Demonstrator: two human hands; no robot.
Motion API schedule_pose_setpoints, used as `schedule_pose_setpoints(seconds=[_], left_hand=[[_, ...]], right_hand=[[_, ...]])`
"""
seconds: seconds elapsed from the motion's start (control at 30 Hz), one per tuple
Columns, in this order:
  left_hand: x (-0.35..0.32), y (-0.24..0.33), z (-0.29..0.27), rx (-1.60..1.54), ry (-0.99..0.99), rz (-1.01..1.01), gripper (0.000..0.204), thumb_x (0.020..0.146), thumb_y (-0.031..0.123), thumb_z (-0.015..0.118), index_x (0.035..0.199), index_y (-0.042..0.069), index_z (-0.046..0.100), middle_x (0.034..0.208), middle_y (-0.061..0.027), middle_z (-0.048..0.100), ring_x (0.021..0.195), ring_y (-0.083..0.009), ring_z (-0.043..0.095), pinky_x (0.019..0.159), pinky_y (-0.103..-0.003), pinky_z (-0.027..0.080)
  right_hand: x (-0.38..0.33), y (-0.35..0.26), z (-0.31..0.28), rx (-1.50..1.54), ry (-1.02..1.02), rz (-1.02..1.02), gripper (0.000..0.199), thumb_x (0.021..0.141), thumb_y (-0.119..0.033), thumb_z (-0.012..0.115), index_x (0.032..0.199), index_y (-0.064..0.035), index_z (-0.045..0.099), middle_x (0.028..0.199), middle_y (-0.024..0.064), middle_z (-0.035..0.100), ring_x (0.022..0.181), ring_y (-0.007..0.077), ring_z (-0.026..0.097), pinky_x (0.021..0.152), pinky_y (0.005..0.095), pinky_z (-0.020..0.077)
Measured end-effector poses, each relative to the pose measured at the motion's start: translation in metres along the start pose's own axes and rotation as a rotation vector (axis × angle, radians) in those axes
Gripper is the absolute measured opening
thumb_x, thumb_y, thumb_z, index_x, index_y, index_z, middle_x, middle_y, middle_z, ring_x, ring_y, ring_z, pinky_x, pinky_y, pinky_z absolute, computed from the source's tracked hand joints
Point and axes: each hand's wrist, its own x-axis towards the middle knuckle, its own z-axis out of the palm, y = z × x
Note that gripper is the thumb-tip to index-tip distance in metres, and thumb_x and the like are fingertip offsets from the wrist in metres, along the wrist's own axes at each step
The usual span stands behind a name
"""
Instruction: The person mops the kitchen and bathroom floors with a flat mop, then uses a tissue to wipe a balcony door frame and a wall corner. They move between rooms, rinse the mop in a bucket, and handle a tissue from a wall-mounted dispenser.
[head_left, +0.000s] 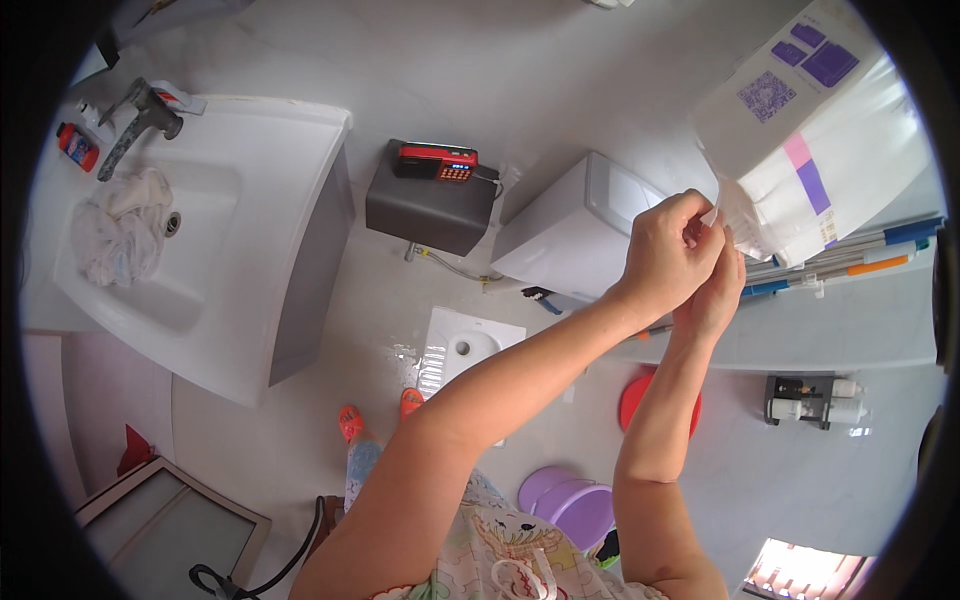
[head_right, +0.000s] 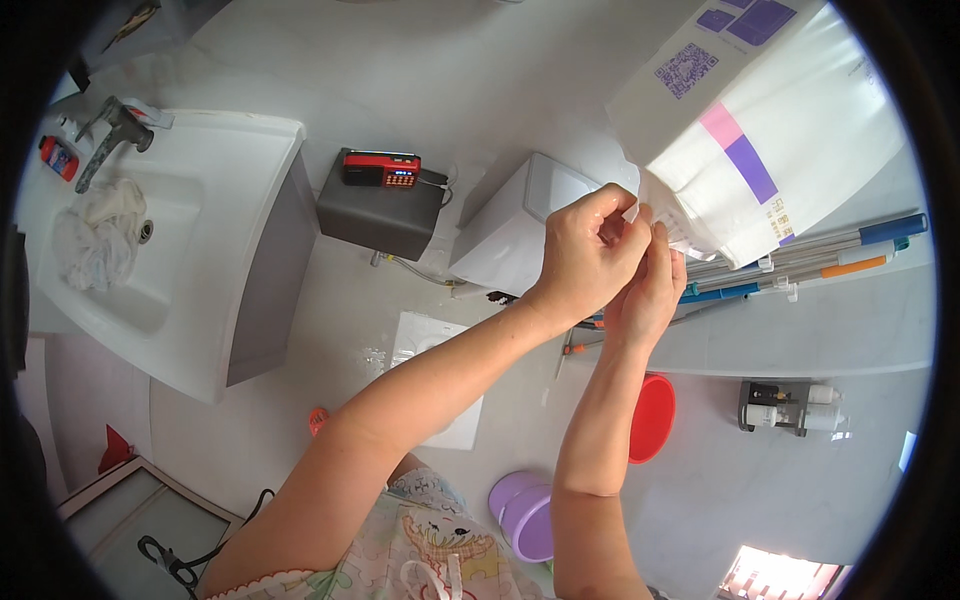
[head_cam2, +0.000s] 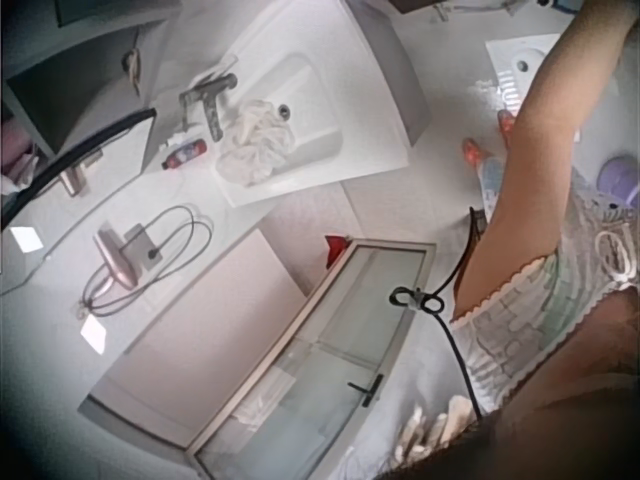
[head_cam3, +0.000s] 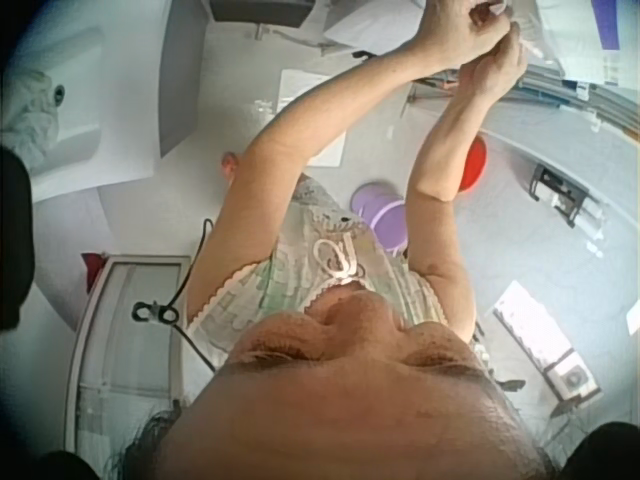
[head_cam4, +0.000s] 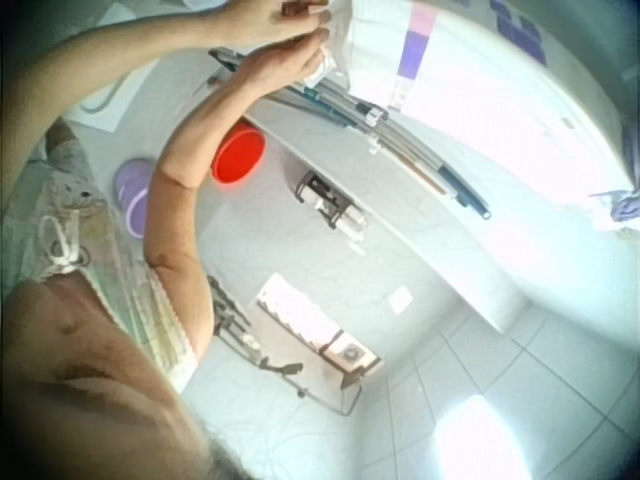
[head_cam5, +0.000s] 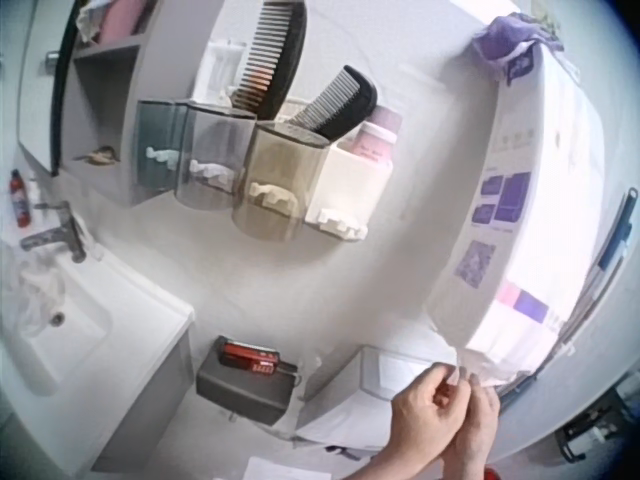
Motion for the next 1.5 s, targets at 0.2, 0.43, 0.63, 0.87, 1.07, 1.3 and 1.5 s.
schedule_pose_setpoints(seconds=[0.2,0.43,0.63,0.87,1.07,1.3,1.5], left_hand=[[0.005,0.003,0.003,0.106,-0.027,0.093,0.010,0.080,0.006,0.059,0.074,-0.001,0.056,0.059,-0.0078,0.060,0.052,-0.0112,0.057,0.048,-0.025,0.044],[0.029,-0.004,0.008,0.245,-0.004,0.196,0.022,0.079,0.003,0.057,0.094,-0.002,0.041,0.060,-0.0102,0.059,0.052,-0.0187,0.060,0.048,-0.030,0.046],[0.048,-0.021,-0.002,0.378,-0.059,0.413,0.037,0.081,-0.001,0.058,0.105,0.000,0.031,0.061,-0.0065,0.056,0.053,-0.0108,0.057,0.048,-0.024,0.045],[0.058,0.005,-0.014,0.711,-0.406,0.500,0.068,0.077,0.001,0.055,0.139,0.011,0.028,0.068,-0.0112,0.060,0.057,-0.0265,0.060,0.055,-0.037,0.049],[0.083,0.030,-0.007,1.103,-0.590,0.390,0.079,0.073,0.002,0.054,0.143,0.020,0.021,0.066,-0.0124,0.061,0.059,-0.0311,0.061,0.056,-0.042,0.049],[0.083,0.038,-0.004,1.234,-0.602,0.390,0.083,0.071,0.000,0.058,0.143,0.022,0.022,0.051,-0.0040,0.050,0.046,-0.0199,0.053,0.049,-0.034,0.045],[0.084,0.044,-0.003,1.158,-0.622,0.416,0.081,0.071,0.002,0.058,0.143,0.017,0.024,0.051,-0.0048,0.050,0.045,-0.0220,0.052,0.046,-0.034,0.043]], right_hand=[[0.009,-0.011,-0.001,0.081,-0.067,-0.001,0.018,0.090,-0.012,0.051,0.096,0.0024,0.059,0.091,0.0059,0.062,0.083,0.0127,0.059,0.072,0.0256,0.0475],[0.036,-0.007,0.020,0.055,-0.020,0.019,0.018,0.086,-0.011,0.054,0.096,0.0032,0.060,0.089,0.0093,0.064,0.079,0.0149,0.062,0.068,0.0262,0.0492],[0.058,0.006,0.031,0.199,-0.034,0.066,0.016,0.087,-0.010,0.053,0.089,0.0041,0.061,0.082,0.0109,0.064,0.072,0.0157,0.062,0.069,0.0268,0.0508],[0.066,0.010,0.032,0.287,-0.025,0.126,0.021,0.087,-0.015,0.055,0.095,0.0036,0.059,0.089,0.0106,0.062,0.078,0.0148,0.058,0.068,0.0274,0.0495],[0.086,0.012,0.040,0.387,0.121,0.244,0.019,0.086,-0.016,0.054,0.098,-0.0009,0.056,0.084,0.0066,0.059,0.072,0.0138,0.056,0.060,0.0268,0.0483],[0.062,0.028,0.037,0.233,0.080,0.109,0.014,0.086,-0.014,0.055,0.076,-0.0042,0.053,0.070,0.0015,0.054,0.063,0.0101,0.052,0.061,0.0253,0.0473],[0.051,0.030,0.029,0.195,0.158,0.124,0.016,0.089,-0.016,0.055,0.081,-0.0019,0.057,0.073,0.0027,0.058,0.065,0.0089,0.054,0.062,0.0232,0.0458]])
